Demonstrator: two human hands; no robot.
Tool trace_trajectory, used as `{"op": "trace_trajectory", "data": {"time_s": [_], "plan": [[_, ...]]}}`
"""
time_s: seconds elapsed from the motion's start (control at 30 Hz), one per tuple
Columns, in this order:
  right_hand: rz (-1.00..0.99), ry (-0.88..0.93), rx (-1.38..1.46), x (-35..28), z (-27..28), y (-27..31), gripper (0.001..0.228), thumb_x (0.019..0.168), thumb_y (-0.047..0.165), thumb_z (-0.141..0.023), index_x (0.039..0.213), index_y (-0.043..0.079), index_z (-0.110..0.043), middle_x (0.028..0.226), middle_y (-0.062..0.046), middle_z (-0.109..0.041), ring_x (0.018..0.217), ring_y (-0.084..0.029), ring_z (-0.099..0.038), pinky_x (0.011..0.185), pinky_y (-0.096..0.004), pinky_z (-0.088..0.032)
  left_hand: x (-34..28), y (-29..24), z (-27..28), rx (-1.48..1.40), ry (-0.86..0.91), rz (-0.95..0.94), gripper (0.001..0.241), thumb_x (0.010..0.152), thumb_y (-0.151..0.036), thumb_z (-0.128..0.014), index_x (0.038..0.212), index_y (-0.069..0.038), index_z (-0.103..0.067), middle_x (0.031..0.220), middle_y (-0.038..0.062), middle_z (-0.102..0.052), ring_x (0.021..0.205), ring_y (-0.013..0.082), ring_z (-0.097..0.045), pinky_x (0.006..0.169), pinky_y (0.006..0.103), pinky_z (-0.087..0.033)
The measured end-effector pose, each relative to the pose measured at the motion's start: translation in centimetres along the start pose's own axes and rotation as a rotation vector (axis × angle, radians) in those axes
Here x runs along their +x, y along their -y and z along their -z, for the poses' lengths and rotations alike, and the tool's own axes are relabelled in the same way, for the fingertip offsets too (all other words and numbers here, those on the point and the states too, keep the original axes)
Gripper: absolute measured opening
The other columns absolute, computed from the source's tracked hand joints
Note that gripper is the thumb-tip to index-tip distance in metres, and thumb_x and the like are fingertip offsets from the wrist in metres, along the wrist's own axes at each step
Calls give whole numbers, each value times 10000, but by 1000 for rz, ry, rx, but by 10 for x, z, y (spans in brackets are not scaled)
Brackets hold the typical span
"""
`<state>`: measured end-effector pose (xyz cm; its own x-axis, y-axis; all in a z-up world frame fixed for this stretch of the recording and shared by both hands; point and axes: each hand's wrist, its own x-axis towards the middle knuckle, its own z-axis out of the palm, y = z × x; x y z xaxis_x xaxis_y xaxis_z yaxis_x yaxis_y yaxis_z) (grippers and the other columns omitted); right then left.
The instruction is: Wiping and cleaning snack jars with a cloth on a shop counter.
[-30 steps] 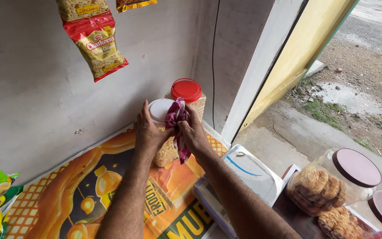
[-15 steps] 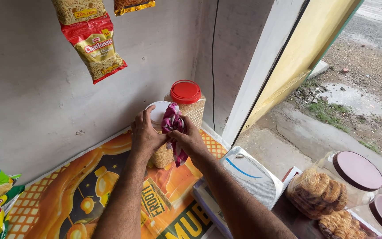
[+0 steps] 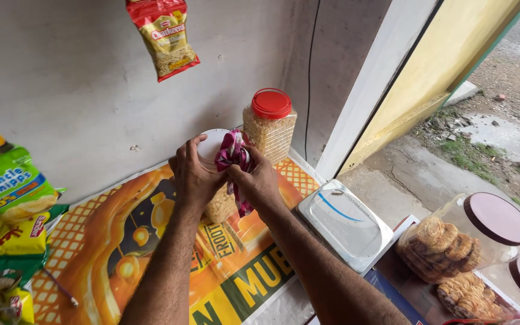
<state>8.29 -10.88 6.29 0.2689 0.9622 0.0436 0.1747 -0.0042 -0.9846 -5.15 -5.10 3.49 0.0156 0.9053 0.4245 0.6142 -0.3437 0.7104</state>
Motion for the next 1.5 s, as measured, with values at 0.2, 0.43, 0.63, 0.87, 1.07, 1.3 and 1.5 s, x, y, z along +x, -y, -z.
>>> {"op": "trace_trajectory", "data": {"time_s": [0.2, 0.43, 0.63, 0.87, 1.07, 1.3, 1.5], "plan": [[8, -10, -188, -30, -17, 14, 431, 822, 312, -690, 1173, 62, -719, 904, -126, -804, 850, -233, -797, 808, -371, -609, -20, 15, 45, 209, 149, 249, 932, 720, -706, -778, 1478, -275, -450, 1390, 180, -485, 1349, 364, -400, 1032, 605, -406], [93, -134, -460, -37, -26, 13, 344, 903, 341, -673, 1081, 46, -662, 890, -207, -735, 897, -400, -735, 844, -511, -549, -32, 50, 43, -86, 123, 231, 830, 934, -579, -593, 1627, -204, -331, 1568, 207, -419, 1429, 408, -381, 1109, 625, -374], [591, -206, -308, -26, -25, 28, 400, 903, 119, -565, 1301, 80, -571, 1188, -210, -633, 1160, -392, -583, 993, -523, -457, -52, 25, 51, 169, 132, 100, 1199, 657, -388, -898, 1592, -157, -184, 1531, 282, -307, 1376, 485, -352, 1130, 583, -344], [915, 233, -703, -22, -44, -5, 347, 982, 238, -633, 1295, 89, -643, 1405, -186, -595, 1361, -372, -500, 1170, -563, -314, -38, 24, 49, 56, 48, -20, 469, 844, -276, -733, 1270, -118, -618, 1220, 165, -713, 1176, 329, -688, 1022, 462, -551], [864, 321, -631, -18, -52, -2, 460, 1039, 271, -529, 1439, 46, -561, 1453, -189, -562, 1464, -387, -435, 1222, -539, -331, -27, 63, 26, -52, -167, -351, 508, 878, -228, -747, 1329, -81, -565, 1326, 213, -606, 1249, 396, -576, 1024, 507, -501], [716, 328, -925, 6, -78, 0, 517, 1048, 350, -365, 1462, 81, -521, 1567, -140, -464, 1535, -342, -287, 1222, -606, -183, -26, 90, 5, 8, -133, -210, 688, 824, -291, -809, 1348, 11, -481, 1282, 278, -468, 1208, 458, -488, 1018, 577, -432], [674, 197, -993, 30, -92, -11, 521, 1032, 383, -405, 1491, 154, -496, 1566, -108, -443, 1466, -399, -284, 1141, -656, -194, -27, 73, 18, -12, -73, -88, 675, 777, -293, -842, 1266, -14, -470, 1269, 251, -463, 1176, 439, -482, 1018, 586, -420]]}}
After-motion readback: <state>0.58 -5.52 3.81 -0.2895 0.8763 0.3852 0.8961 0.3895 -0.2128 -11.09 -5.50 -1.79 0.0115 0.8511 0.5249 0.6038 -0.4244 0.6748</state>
